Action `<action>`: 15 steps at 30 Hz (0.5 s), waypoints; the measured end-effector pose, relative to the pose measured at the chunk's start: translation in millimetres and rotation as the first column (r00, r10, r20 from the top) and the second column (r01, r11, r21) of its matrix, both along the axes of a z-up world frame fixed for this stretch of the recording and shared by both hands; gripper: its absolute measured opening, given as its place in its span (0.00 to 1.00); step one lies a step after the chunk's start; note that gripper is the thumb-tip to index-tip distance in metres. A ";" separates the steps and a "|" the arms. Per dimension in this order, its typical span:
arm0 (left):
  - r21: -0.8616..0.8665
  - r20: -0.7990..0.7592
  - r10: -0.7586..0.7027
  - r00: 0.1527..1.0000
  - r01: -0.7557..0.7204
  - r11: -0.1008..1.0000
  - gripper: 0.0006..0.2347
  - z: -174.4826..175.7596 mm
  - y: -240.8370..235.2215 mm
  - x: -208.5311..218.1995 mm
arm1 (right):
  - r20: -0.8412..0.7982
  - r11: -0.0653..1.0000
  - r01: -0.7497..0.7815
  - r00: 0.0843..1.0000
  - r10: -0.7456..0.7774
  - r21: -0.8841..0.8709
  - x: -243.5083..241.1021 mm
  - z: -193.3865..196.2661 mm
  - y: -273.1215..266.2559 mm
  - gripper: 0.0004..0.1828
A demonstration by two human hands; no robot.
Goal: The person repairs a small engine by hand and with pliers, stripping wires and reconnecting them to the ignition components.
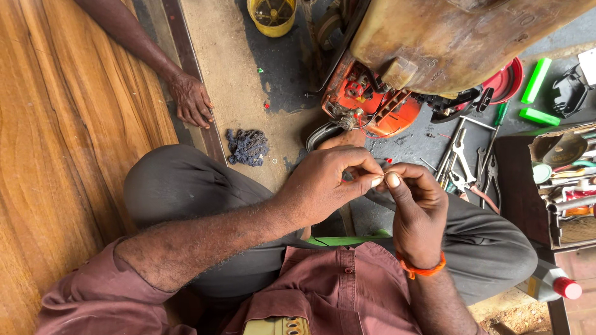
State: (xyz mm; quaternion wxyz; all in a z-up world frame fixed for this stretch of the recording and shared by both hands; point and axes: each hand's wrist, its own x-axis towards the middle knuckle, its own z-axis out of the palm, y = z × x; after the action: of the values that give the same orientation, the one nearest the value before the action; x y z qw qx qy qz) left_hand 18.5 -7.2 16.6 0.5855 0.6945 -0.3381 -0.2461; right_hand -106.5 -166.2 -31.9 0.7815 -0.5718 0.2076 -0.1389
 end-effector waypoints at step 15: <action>0.086 0.525 0.092 0.846 -0.160 0.983 0.07 6.4 1.6 -1.4 | -0.083 0.944 0.044 0.994 -0.075 -0.328 5.5 23.0 23.6 0.12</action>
State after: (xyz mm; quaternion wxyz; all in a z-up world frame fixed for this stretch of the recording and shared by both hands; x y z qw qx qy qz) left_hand 17.1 -5.6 23.0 0.4424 0.7912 -0.4210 -0.0315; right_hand -101.0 -142.6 -8.9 0.6610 -0.6925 0.2357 -0.1675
